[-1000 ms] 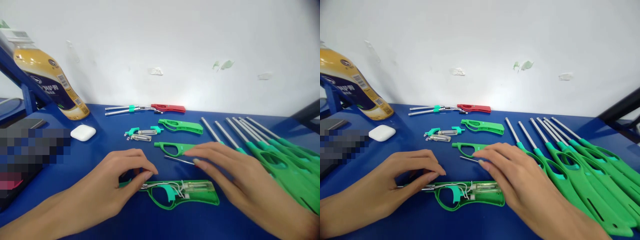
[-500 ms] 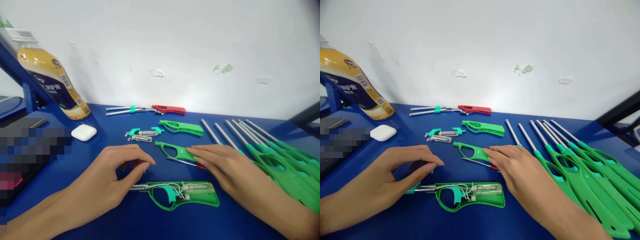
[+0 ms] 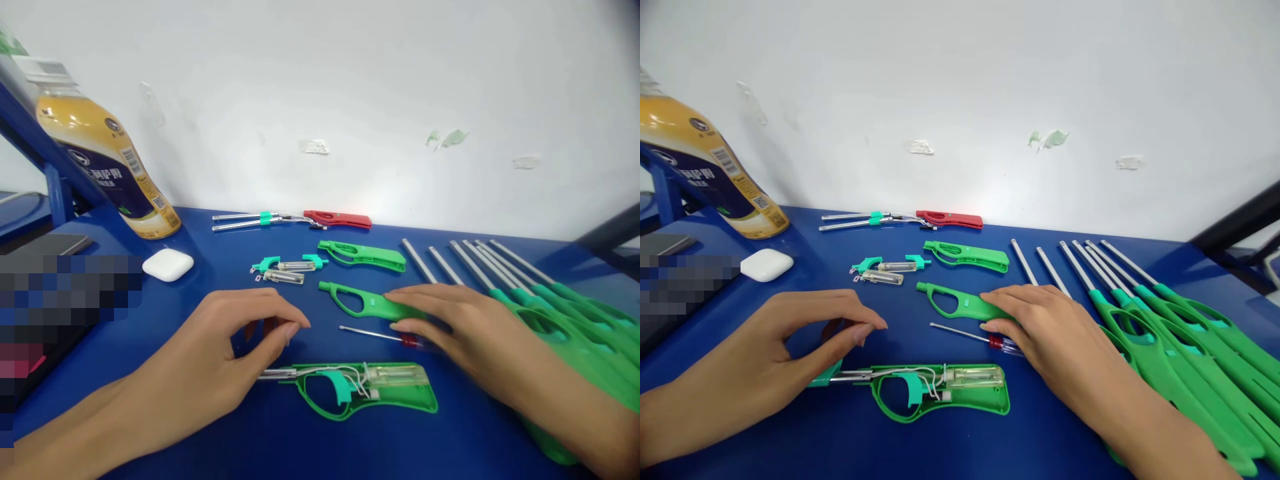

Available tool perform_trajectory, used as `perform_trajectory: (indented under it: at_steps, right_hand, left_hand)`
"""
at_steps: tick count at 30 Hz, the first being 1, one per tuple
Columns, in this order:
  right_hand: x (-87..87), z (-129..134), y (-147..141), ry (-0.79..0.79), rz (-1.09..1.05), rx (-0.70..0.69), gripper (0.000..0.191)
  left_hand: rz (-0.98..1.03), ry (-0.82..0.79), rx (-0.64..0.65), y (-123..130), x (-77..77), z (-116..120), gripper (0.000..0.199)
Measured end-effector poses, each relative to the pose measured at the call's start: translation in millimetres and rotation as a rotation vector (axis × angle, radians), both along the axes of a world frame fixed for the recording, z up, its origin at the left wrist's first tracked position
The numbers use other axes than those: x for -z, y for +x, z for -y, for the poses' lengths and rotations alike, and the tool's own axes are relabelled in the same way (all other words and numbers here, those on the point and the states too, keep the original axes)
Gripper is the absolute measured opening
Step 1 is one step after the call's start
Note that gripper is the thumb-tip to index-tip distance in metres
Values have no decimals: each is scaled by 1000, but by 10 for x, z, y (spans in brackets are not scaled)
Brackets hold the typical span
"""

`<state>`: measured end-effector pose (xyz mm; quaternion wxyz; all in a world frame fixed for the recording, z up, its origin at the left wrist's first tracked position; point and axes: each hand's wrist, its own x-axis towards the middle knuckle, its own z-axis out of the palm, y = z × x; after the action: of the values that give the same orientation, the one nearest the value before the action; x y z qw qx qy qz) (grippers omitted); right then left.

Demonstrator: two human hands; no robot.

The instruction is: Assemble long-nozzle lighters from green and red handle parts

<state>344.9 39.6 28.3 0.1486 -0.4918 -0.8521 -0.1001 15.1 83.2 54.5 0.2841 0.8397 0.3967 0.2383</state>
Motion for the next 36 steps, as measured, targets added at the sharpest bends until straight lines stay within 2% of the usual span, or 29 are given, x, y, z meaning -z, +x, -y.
perform_trajectory:
  at_steps: [4, 8, 13, 16, 19, 23, 27, 31, 36]
  right_hand:
    - [34, 20, 5, 24, 22, -8, 34]
    - [65, 77, 2, 63, 47, -28, 39]
    - [-23, 107, -38, 113, 24, -3, 37]
    - [-130, 145, -104, 94, -77, -47, 34]
    - [-168, 222, -145, 19, -172, -93, 34]
    - [-84, 310, -103, -95, -137, -79, 39]
    - [-22, 329, -89, -122, -112, -77, 38]
    - [-62, 336, -164, -106, -135, -37, 42]
    - [-148, 331, -214, -106, -164, -43, 37]
  left_hand:
    - [26, 6, 3, 1, 20, -7, 19]
    - [61, 56, -11, -24, 55, -11, 18]
    - [52, 134, -52, -46, 85, -18, 19]
    - [30, 197, -57, -64, 77, -13, 31]
    - [-23, 174, -6, -97, 57, -8, 47]
    - [15, 73, 137, -114, 57, -26, 28]
    - [144, 114, 212, -88, 77, -54, 34]
    - [217, 204, 223, -75, 55, -54, 39]
    - [154, 274, 170, -107, 2, -28, 29]
